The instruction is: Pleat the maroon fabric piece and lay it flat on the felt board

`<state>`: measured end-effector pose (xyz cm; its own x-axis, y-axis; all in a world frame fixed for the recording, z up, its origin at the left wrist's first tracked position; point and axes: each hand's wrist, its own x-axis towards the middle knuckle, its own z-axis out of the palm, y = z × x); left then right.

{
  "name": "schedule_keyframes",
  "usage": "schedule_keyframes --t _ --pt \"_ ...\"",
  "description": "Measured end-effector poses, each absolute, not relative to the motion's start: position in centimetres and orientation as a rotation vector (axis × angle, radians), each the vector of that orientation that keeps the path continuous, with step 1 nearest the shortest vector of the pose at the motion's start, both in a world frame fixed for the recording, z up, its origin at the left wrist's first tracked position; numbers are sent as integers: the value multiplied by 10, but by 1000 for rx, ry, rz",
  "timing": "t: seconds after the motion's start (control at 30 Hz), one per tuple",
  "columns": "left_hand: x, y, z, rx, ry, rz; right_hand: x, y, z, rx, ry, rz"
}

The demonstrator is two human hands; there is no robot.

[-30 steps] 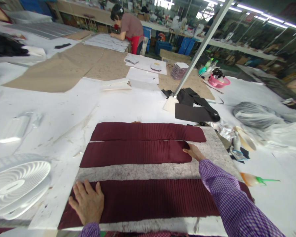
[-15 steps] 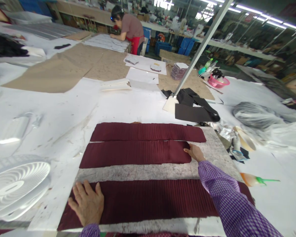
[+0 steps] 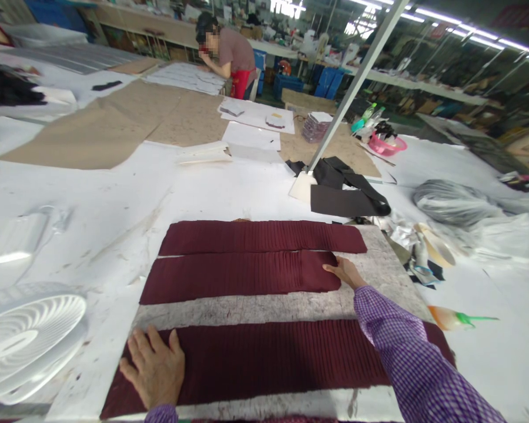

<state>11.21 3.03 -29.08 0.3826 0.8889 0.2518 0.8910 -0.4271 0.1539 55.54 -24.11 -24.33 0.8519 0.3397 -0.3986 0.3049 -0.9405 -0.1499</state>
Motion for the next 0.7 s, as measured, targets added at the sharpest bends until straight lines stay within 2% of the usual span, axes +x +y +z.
schedule_keyframes --t 0.5,0.7 --pt "112 30 -292 -2643 -1661 -611 541 -236 -241 -2887 -430 613" --pt "112 30 -292 -2616 -1667 -526 539 -238 -247 -2910 -436 616"
